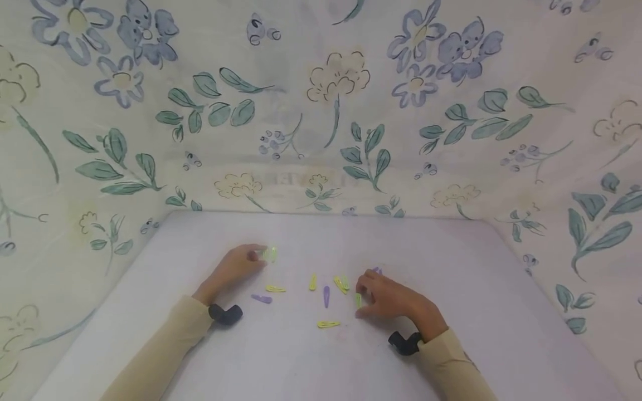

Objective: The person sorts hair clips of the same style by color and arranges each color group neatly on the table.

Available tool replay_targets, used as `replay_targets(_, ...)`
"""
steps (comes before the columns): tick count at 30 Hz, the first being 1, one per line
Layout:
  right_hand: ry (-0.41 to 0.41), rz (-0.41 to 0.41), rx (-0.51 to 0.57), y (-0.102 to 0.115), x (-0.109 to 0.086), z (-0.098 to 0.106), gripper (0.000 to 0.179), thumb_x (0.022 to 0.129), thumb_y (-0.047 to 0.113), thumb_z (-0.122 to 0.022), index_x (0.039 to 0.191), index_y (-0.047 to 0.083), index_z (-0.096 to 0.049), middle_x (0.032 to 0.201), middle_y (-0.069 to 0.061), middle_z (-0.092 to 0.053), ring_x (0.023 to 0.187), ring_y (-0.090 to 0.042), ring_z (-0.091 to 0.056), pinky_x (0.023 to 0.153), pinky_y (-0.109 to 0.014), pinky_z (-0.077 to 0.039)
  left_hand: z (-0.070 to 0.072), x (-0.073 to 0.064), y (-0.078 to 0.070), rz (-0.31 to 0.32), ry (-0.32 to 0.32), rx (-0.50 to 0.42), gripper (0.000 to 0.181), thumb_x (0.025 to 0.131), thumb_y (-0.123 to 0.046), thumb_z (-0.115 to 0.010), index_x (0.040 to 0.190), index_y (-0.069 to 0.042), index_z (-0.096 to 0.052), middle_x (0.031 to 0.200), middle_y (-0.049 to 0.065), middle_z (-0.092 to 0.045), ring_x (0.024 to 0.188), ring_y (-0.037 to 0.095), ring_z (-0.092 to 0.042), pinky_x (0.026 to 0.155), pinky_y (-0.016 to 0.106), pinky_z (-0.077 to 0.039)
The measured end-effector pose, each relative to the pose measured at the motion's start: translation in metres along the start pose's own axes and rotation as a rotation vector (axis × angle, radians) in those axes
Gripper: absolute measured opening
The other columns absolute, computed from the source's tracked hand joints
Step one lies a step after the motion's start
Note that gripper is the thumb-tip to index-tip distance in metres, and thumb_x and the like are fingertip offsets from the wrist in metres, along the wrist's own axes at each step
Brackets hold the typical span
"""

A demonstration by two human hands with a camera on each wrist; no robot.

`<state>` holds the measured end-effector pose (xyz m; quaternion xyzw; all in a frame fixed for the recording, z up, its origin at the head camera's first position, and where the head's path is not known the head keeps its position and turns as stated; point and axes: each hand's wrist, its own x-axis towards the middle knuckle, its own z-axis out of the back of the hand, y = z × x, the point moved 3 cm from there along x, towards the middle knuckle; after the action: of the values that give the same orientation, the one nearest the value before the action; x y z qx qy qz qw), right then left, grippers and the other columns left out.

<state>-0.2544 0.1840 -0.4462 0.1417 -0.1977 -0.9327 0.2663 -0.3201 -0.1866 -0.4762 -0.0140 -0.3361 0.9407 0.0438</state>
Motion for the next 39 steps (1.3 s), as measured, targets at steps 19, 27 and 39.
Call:
replay_targets(19,-0.221,0.134,0.100,-0.002,-0.006,0.013,0.047,0.086,0.018,-0.079,0.125,0.000,-0.063,0.092,0.007,-0.069,0.083,-0.003,-0.065,0.075,-0.024,-0.056,-0.007,-0.002,-0.007,-0.050,0.006,0.026,0.044,0.090,-0.020,-0.072,0.132,-0.011,-0.065,0.092,0.004,-0.062,0.083,0.018,-0.054,0.073,0.031,-0.044)
replay_targets(27,-0.224,0.086,0.096,0.001,0.011,0.009,0.046,0.084,0.018,-0.080,0.124,0.000,-0.065,0.090,0.005,-0.068,0.081,-0.006,-0.064,0.071,-0.022,-0.053,-0.012,-0.008,-0.002,-0.023,-0.005,0.001,0.045,0.089,-0.020,-0.073,0.133,-0.012,-0.065,0.093,0.003,-0.061,0.082,0.017,-0.053,0.071,0.031,-0.043)
replay_targets(39,-0.247,0.056,0.077,0.027,0.057,0.020,0.043,0.084,0.027,-0.081,0.117,0.003,-0.068,0.088,0.002,-0.069,0.078,-0.008,-0.063,0.073,-0.026,-0.054,-0.001,-0.007,-0.001,-0.003,-0.010,0.024,0.045,0.090,-0.022,-0.072,0.133,-0.013,-0.065,0.093,0.004,-0.063,0.082,0.018,-0.055,0.071,0.031,-0.044)
